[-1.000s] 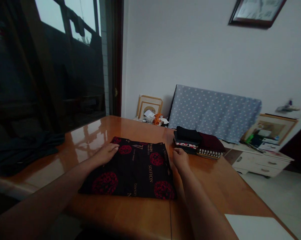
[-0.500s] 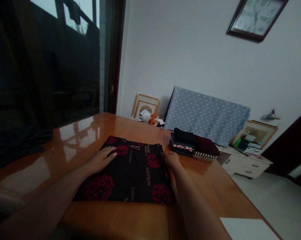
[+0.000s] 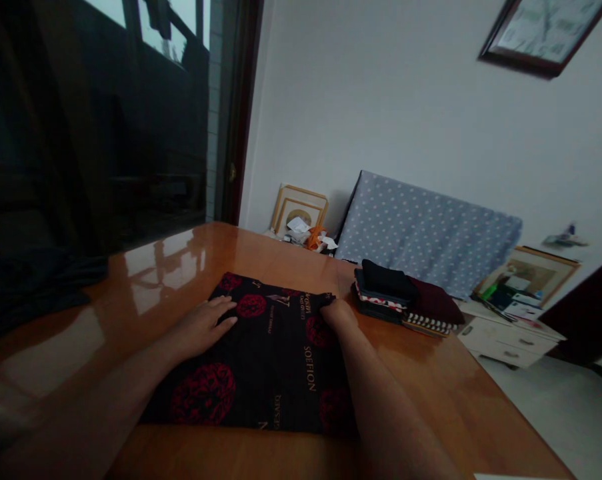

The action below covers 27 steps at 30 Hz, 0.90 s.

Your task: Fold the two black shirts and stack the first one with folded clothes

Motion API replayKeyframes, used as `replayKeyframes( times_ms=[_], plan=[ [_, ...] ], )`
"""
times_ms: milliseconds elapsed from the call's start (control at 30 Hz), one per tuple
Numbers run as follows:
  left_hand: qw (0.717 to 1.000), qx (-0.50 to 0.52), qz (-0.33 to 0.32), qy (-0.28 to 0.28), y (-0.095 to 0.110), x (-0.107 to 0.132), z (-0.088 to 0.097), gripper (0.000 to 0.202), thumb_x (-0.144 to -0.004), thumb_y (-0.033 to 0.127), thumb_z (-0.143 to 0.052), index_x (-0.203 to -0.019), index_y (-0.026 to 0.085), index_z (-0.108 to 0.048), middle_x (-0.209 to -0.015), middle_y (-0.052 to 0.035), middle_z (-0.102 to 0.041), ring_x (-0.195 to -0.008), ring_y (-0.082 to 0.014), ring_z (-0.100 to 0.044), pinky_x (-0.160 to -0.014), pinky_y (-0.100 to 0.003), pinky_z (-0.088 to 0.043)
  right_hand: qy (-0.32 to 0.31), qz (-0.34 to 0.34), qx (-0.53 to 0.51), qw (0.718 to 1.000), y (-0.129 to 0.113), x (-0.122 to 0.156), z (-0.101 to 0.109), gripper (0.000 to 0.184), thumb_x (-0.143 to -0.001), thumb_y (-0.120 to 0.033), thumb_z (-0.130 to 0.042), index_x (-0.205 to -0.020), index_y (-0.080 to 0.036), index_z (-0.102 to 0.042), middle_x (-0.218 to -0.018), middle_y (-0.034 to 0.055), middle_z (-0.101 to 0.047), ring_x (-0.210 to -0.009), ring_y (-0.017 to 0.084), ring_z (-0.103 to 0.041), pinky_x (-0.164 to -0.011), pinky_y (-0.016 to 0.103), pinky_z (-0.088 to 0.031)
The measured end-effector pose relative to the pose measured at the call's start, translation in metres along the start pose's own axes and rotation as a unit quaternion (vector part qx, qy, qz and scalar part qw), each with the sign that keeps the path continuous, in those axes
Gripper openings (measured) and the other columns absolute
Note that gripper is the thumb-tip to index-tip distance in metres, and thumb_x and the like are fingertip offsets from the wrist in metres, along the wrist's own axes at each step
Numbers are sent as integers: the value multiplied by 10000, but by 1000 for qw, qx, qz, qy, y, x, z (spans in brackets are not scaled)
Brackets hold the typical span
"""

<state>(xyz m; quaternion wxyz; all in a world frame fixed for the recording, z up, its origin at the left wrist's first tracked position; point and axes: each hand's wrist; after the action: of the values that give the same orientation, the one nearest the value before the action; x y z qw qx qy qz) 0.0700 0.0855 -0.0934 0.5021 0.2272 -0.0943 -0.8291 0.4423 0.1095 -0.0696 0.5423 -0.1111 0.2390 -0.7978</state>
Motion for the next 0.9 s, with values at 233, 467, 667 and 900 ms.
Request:
replayKeyframes(
  times_ms=[233,467,667,900],
  plan=[
    [999,-21,22,-18,3,2,1,583,-942,558,-383,-1382,226,-569,-1525,-106,-454,-1441,-294,-350,-1191,-536,-170,23,-63,66,996,-3,6,1,337,-877,-441,-465,-1027,-192,-636,-1042,171,-708,-1044,314,-667,-873,403,-494],
    [998,-6,41,-37,5,3,3,672,-908,669,-372,-1427,272,-528,-1569,-101,-376,-1464,-324,-295,-1172,-622,-21,31,-96,104,989,4,14,-2,350,-924,-371,-401,-1187,-172,-519,-1117,214,-682,-1095,331,-651,-901,462,-475],
    [998,3,49,-47,7,5,6,727,-867,725,-401,-1442,295,-511,-1570,-100,-369,-1467,-341,-284,-1162,-627,54,23,-98,110,989,15,13,-3,365,-879,-376,-489,-1171,-162,-538,-1123,228,-677,-1107,330,-647,-911,468,-472],
    [998,2,45,-42,7,5,4,749,-848,744,-417,-1441,298,-512,-1572,-99,-363,-1469,-346,-277,-1162,-625,63,37,-46,64,996,27,-9,13,388,-842,-473,-530,-1058,-177,-658,-1081,203,-703,-1033,336,-671,-848,421,-498]
  ],
)
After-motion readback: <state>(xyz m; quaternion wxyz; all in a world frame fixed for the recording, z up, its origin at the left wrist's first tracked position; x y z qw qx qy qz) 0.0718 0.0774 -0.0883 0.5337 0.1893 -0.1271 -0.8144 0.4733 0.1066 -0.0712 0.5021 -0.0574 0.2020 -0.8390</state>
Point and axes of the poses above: each hand's wrist, its own x-axis away from the middle knuckle, its own z-axis out of the back of the hand, y = z × x
